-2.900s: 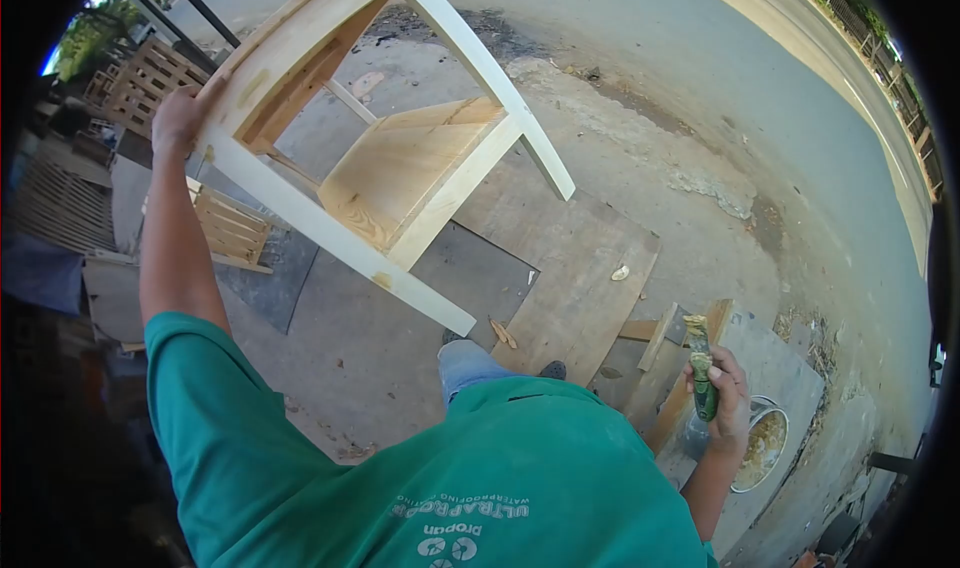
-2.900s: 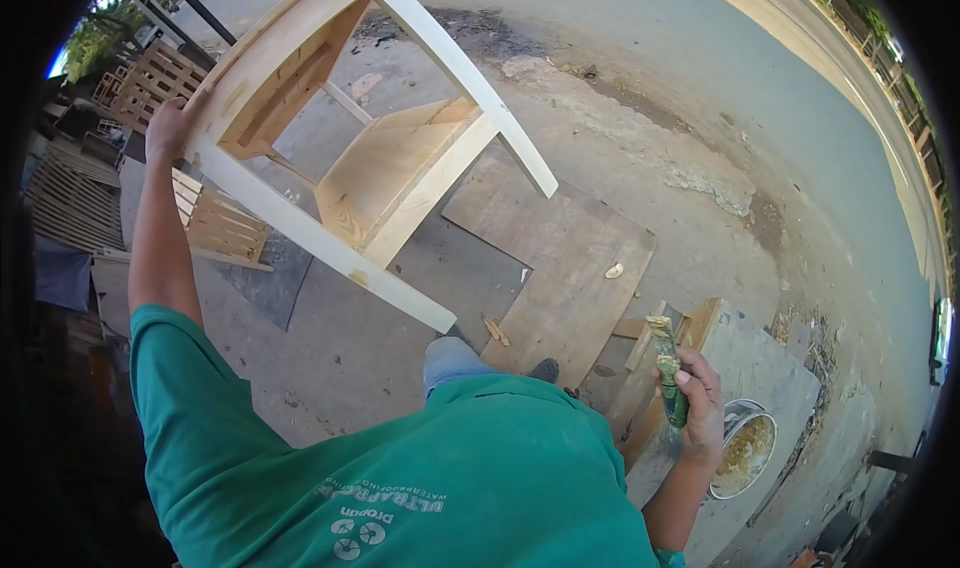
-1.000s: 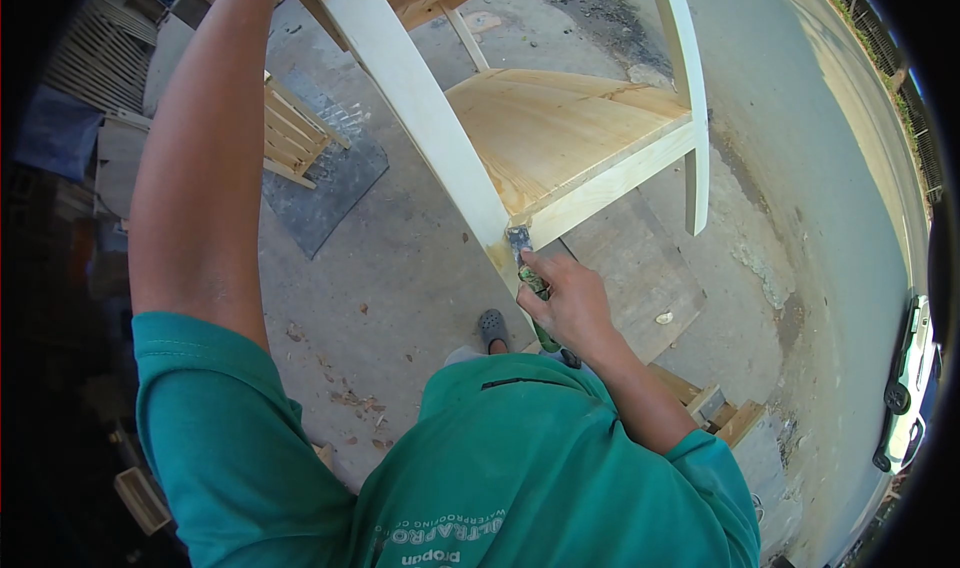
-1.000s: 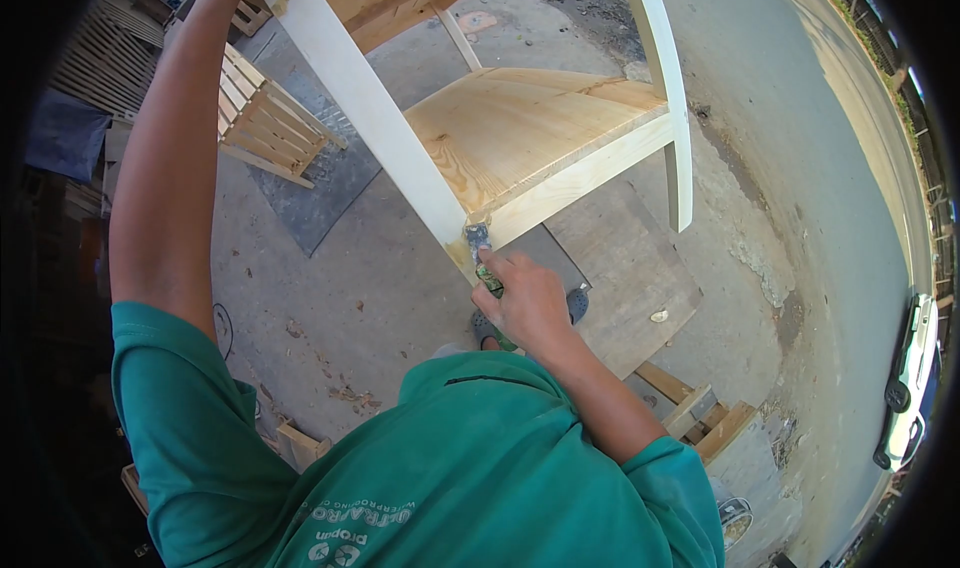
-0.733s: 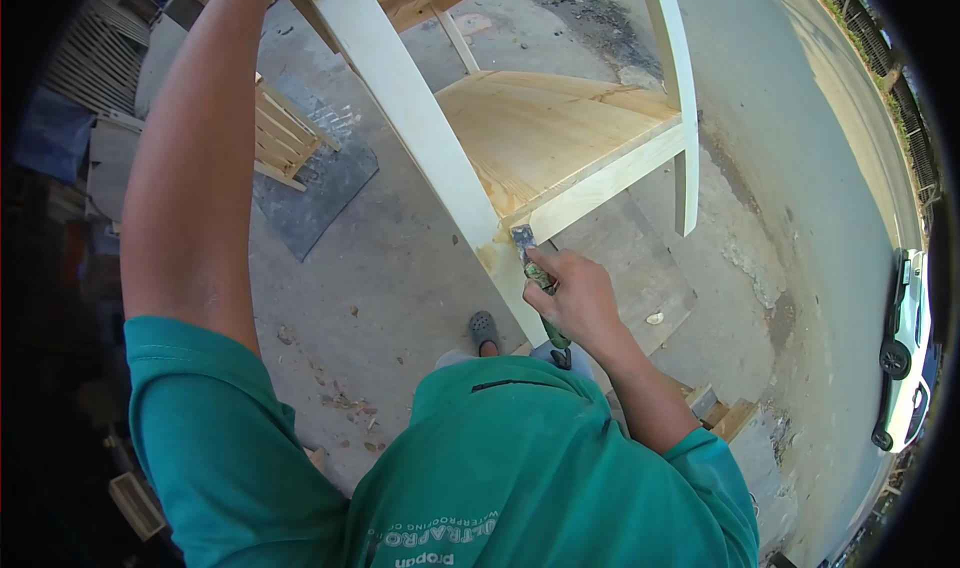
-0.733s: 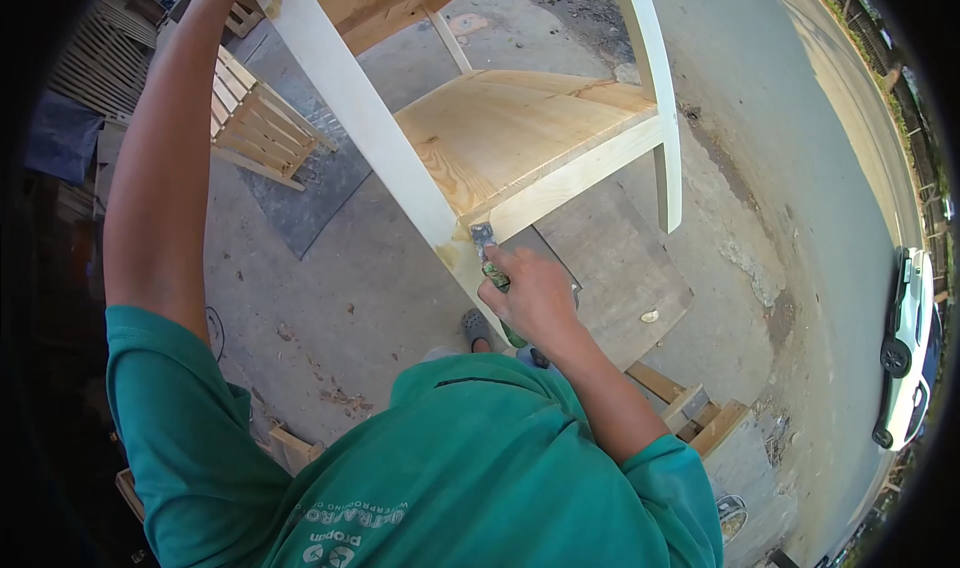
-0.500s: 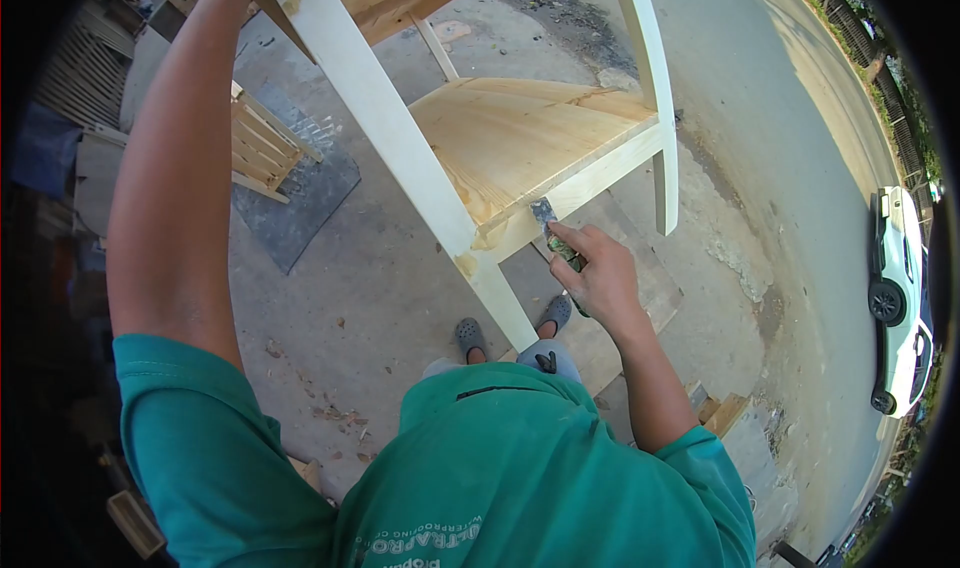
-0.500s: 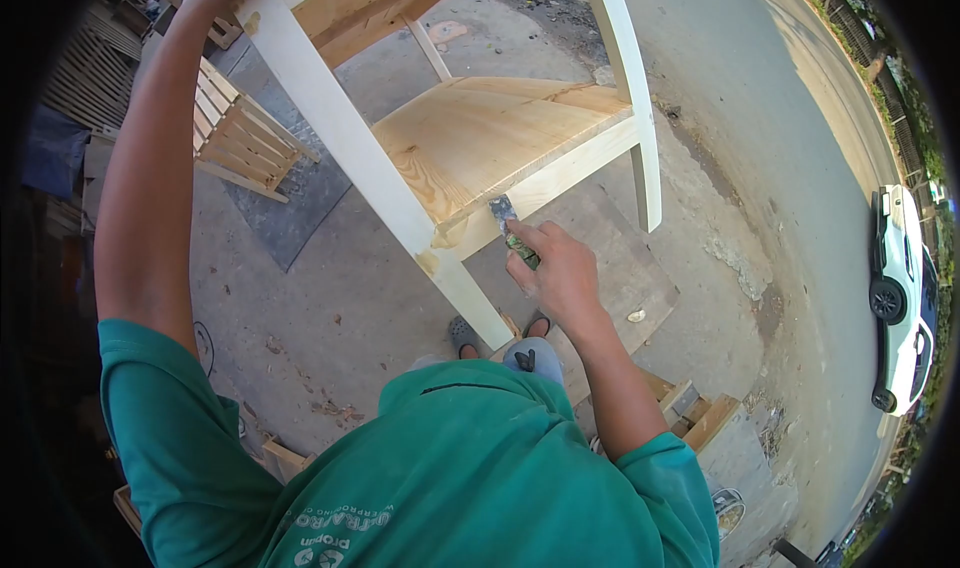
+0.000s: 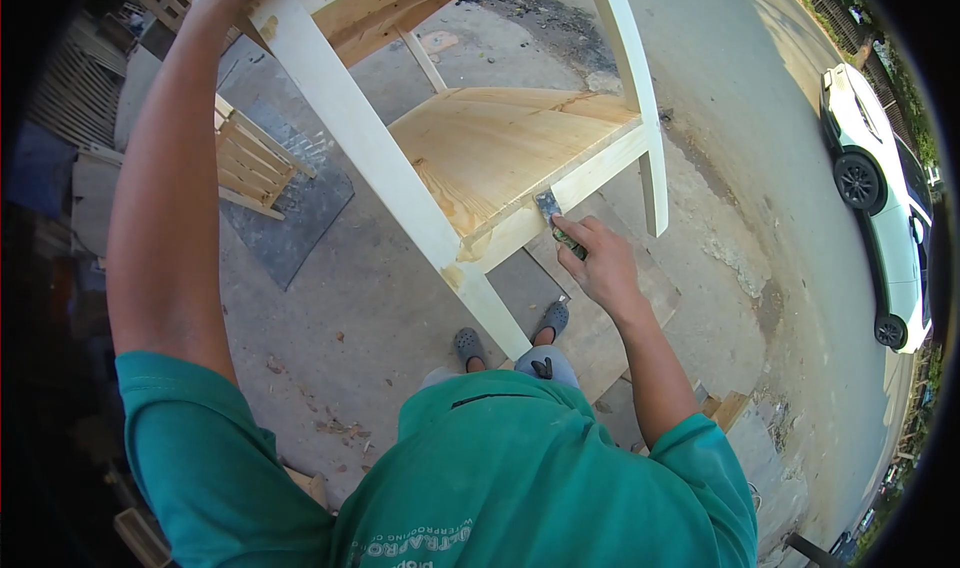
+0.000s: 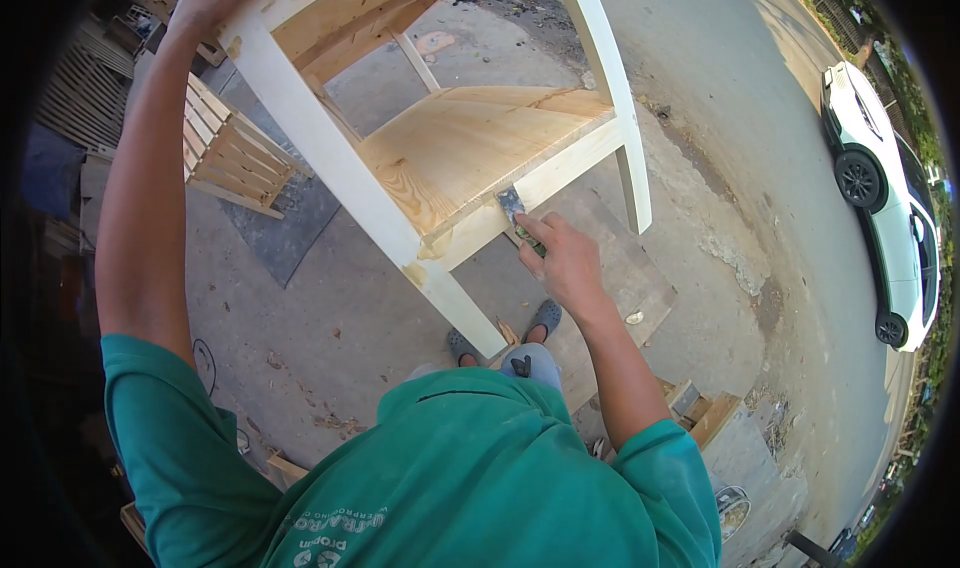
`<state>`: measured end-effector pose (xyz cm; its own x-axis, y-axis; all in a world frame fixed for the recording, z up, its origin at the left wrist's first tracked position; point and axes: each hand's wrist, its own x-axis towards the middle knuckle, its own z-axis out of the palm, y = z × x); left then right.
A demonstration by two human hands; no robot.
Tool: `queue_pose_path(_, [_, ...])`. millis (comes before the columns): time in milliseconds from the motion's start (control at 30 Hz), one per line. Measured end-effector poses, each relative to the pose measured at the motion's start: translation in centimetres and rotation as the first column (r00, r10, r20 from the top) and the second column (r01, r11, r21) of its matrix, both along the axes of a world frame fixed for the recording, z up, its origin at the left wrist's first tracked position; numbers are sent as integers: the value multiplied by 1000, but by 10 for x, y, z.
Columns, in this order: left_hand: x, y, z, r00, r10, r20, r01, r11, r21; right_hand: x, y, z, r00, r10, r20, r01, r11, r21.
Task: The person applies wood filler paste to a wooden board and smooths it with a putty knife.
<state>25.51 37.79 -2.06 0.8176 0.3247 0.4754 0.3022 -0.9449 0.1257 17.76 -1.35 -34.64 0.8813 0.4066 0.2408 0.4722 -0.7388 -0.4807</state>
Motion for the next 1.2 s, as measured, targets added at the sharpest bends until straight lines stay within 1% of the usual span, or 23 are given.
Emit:
queue_pose_path(33, [1, 0, 1, 1000, 9, -3, -9, 1000, -4, 1, -1, 1, 1000, 15, -6, -15, 999, -33])
queue_pose_path(133, [10, 14, -2, 999, -5, 35, 0, 992, 124, 5, -5, 14, 1000, 0, -14, 0, 1000, 6])
queue_pose_path(167, [8, 10, -1, 1000, 22, 14, -23, 995, 93, 7, -4, 13, 1000, 0, -8, 0, 1000, 18])
queue_pose_path(233, [14, 13, 0, 1000, 16, 3, -17, 996, 92, 12, -1, 10, 1000, -1, 10, 1, 999, 41])
queue_pose_path(333, [22, 28, -3, 1000, -20, -16, 22, 993, 113, 9, -13, 5, 999, 51, 2, -50, 999, -5])
queue_pose_path(433, [30, 40, -6, 998, -53, -41, 58, 989, 136, 19, -24, 23, 996, -29, -89, 30, 999, 17])
queue_pose_path(533, [33, 46, -9, 996, -75, -54, 82, 986, 143, 45, -25, 1, 995, -96, 31, 89, 981, 173])
queue_pose_path(633, [36, 52, -9, 994, -86, -69, 96, 984, 152, 37, -19, -13, 992, -85, -90, 100, 978, 183])
queue_pose_path(733, [35, 55, -8, 994, -85, -66, 95, 984, 149, 33, -32, -3, 998, -32, -52, 38, 991, 131])
queue_pose_path(833, [32, 51, -14, 991, -131, -12, 132, 986, 100, 51, -32, 8, 982, -145, -121, 175, 938, 299])
queue_pose_path(933, [30, 47, -12, 992, -124, -19, 126, 980, 153, 57, -19, -2, 962, -210, -172, 255, 917, 306])
queue_pose_path(967, [29, 46, -11, 993, -119, -23, 121, 979, 163, 47, -11, -3, 957, -205, -204, 264, 907, 328])
queue_pose_path(1067, [28, 44, -10, 994, -106, -22, 108, 976, 188, 28, -11, 13, 944, -93, -317, 184, 945, 271])
queue_pose_path(1100, [29, 44, -10, 994, -107, -9, 107, 975, 196, 34, -14, 18, 936, -116, -332, 214, 937, 275])
queue_pose_path(1133, [29, 45, -12, 994, -108, 1, 105, 974, 202, 44, -17, 20, 932, -162, -324, 269, 909, 319])
queue_pose_path(1200, [32, 49, -14, 991, -135, -9, 135, 980, 144, 65, -18, 19, 915, -251, -316, 369, 838, 403])
